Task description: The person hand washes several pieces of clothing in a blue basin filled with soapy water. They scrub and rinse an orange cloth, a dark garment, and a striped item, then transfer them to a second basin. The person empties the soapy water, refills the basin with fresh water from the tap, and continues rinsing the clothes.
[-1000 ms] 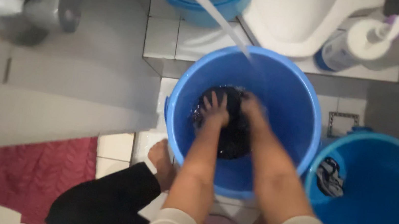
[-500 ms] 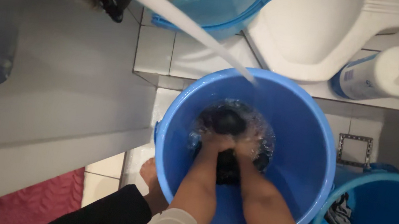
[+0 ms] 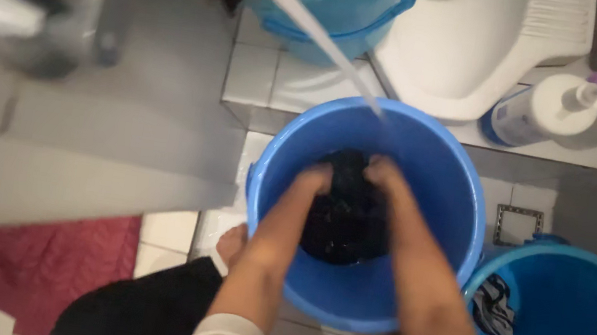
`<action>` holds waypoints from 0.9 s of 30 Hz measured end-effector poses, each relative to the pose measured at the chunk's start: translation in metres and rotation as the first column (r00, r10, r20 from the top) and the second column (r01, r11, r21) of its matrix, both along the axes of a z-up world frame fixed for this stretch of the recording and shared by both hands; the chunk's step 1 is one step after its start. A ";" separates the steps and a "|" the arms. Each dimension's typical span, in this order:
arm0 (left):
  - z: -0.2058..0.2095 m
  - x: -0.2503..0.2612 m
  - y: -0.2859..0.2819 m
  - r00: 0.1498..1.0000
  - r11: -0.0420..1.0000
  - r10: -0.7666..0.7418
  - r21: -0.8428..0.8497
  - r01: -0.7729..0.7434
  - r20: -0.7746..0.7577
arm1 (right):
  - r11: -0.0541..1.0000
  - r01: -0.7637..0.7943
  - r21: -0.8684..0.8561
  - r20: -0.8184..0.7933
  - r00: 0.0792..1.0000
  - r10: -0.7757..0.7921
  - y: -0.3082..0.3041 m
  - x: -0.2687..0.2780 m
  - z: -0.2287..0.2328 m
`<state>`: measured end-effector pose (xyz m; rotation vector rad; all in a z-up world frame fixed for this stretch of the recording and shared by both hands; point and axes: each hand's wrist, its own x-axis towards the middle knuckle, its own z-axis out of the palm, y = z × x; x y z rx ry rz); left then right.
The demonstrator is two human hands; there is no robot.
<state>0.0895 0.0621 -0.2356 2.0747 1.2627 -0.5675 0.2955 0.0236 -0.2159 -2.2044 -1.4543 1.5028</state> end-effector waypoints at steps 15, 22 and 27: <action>0.334 -0.068 -0.022 0.545 0.757 -0.169 0.462 -0.461 0.821 | 0.616 0.460 0.639 -0.310 0.888 -0.341 -0.102 0.078 0.350; 0.360 -0.015 -0.048 0.305 0.840 -0.041 0.199 -0.505 0.951 | 0.624 0.481 0.615 -0.412 0.872 -0.266 -0.127 0.071 0.361; 0.399 0.029 -0.065 0.366 0.874 -0.018 0.192 -0.446 0.931 | 0.867 -0.039 0.496 0.058 0.998 0.011 -0.133 0.031 0.299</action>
